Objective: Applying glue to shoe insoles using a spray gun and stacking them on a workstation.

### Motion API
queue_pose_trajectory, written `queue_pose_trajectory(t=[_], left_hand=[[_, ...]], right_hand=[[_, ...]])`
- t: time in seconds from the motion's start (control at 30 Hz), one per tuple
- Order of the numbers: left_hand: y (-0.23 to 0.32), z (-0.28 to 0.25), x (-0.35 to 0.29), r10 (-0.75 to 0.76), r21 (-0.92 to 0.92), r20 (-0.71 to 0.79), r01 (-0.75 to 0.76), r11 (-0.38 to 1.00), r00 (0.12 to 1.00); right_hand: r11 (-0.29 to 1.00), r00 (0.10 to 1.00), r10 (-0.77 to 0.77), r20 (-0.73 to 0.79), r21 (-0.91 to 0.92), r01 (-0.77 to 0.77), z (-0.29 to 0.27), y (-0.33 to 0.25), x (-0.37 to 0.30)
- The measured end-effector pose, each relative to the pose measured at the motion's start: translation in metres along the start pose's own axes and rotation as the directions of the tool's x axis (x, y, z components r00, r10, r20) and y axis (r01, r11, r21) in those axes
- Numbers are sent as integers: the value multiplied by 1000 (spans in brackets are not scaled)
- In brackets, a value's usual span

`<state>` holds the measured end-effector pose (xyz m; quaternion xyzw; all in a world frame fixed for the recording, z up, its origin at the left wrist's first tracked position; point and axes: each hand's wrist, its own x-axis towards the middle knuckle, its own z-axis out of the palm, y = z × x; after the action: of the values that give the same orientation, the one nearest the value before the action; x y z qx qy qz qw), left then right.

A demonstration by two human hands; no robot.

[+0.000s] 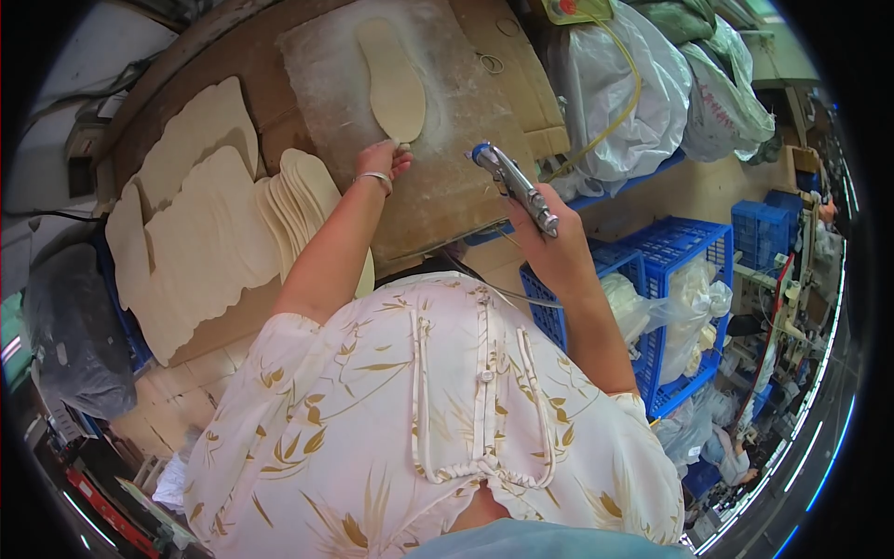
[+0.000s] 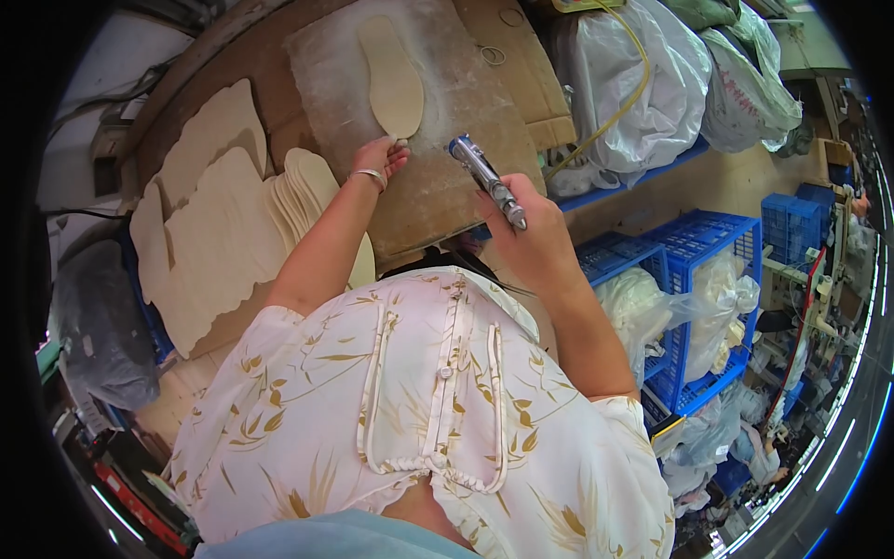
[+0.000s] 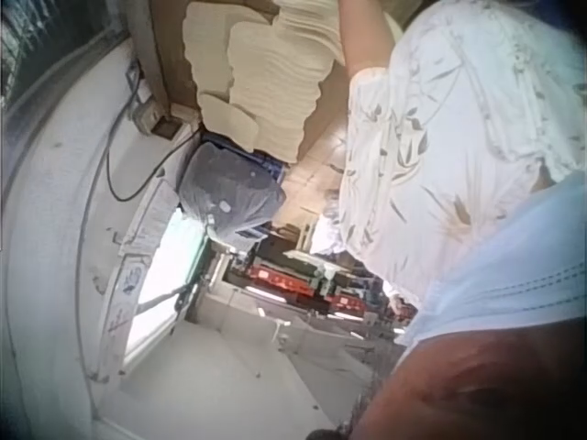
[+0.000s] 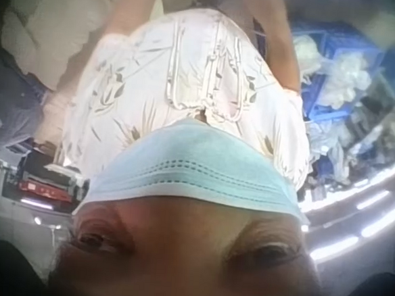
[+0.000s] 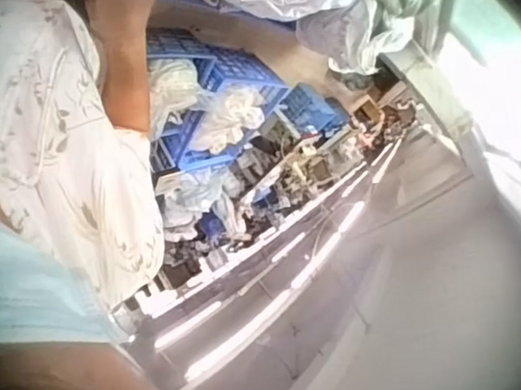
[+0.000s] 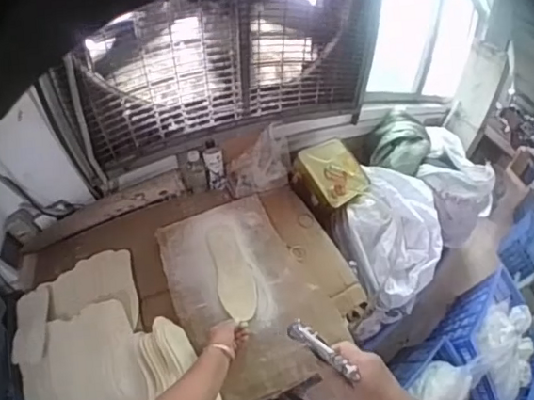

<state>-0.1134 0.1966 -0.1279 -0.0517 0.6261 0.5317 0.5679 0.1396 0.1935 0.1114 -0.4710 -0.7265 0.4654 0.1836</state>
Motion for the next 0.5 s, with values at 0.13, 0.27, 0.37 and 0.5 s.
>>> queue_pose_trajectory(t=[0.13,0.27,0.37,0.5], left_hand=[[-1,-1,0,9,13,6,-9,1000,1000],[3,0,-7,1,42,-28,0,999,1000],[3,1,-7,-7,84,-48,11,996,999],[2,-1,-5,-2,92,-63,8,996,998]], right_hand=[[997,997,-36,68,77,31,-3,8,-10],[1000,1000,21,11,5,-21,-6,6,-10],[997,999,17,30,76,-19,-8,11,-13],[996,998,-37,41,77,34,-10,13,-12]])
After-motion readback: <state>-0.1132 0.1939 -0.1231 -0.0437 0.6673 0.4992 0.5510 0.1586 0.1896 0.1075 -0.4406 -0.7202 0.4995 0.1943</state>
